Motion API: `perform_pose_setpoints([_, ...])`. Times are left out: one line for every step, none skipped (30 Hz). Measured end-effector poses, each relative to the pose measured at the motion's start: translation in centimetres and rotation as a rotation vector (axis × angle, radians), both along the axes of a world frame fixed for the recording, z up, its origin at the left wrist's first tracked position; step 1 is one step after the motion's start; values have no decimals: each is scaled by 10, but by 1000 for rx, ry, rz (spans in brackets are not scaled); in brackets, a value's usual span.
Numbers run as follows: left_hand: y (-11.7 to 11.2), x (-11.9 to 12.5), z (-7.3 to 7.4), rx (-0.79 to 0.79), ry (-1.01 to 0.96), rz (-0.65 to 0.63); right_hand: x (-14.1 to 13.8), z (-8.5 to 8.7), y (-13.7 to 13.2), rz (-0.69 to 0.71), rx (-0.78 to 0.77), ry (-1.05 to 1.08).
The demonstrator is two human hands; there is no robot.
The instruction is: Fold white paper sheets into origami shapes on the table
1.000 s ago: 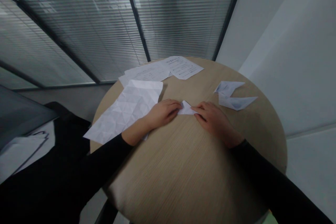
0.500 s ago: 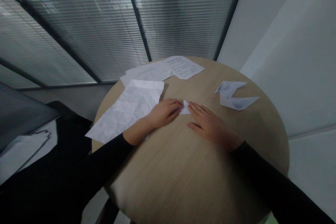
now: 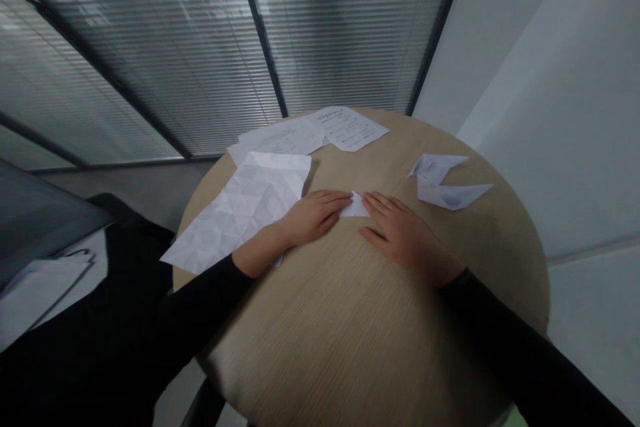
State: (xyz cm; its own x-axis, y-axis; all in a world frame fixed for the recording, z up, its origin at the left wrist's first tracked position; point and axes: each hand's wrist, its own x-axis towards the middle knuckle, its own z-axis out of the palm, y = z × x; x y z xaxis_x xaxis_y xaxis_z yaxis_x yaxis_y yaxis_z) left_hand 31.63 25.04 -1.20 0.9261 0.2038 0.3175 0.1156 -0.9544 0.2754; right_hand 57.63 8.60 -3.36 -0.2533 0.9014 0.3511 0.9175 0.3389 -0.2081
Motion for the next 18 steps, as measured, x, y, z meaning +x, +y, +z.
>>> perform_pose_setpoints([0, 0, 0, 3, 5, -5, 1, 1, 0, 15, 1, 14])
perform_pose_setpoints([0, -1, 1, 5, 8, -9, 2, 2, 1, 28, 3, 30])
perform_pose_setpoints([-1, -1, 1, 5, 9, -10, 3, 3, 1, 40, 3, 46])
perform_pose_setpoints([-1, -1, 2, 4, 10, -10, 4, 4, 1, 49, 3, 60])
perform_pose_setpoints([-1, -1, 2, 3, 9, -9, 4, 4, 1, 58, 0, 71])
perform_pose_setpoints([-1, -1, 3, 0, 6, -7, 3, 4, 1, 68, -3, 78])
perform_pose_setpoints([-1, -1, 4, -2, 1, -5, 3, 4, 1, 77, -6, 82])
perform_pose_setpoints([-1, -1, 5, -5, -6, -5, 3, 4, 1, 84, -8, 84])
perform_pose_setpoints([-1, -1, 6, -9, -14, -6, 2, 4, 1, 90, -9, 87])
perform_pose_setpoints([0, 0, 6, -12, -21, -8, 1, 4, 1, 99, -8, 93])
perform_pose_setpoints([0, 0, 7, -15, -28, -10, 1, 4, 1, 110, -6, 102])
perform_pose_setpoints([0, 0, 8, -18, -34, -11, 1, 5, 1, 126, -4, 114])
perform_pose_setpoints([1, 1, 8, -20, -38, -10, 0, 5, 1, 143, -2, 126])
perform_pose_setpoints([1, 1, 8, -21, -42, -7, 0, 6, 2, 158, -2, 137])
perform_pose_setpoints([1, 1, 8, -22, -47, -3, 0, 7, 2, 170, -1, 144])
perform_pose_setpoints([1, 1, 8, -24, -50, -1, -1, 7, 2, 175, 0, 148])
perform_pose_setpoints([1, 2, 7, -26, -53, -2, -1, 8, 2, 174, -1, 149])
perform_pose_setpoints([1, 2, 6, -30, -55, -5, -2, 9, 2, 168, 0, 147])
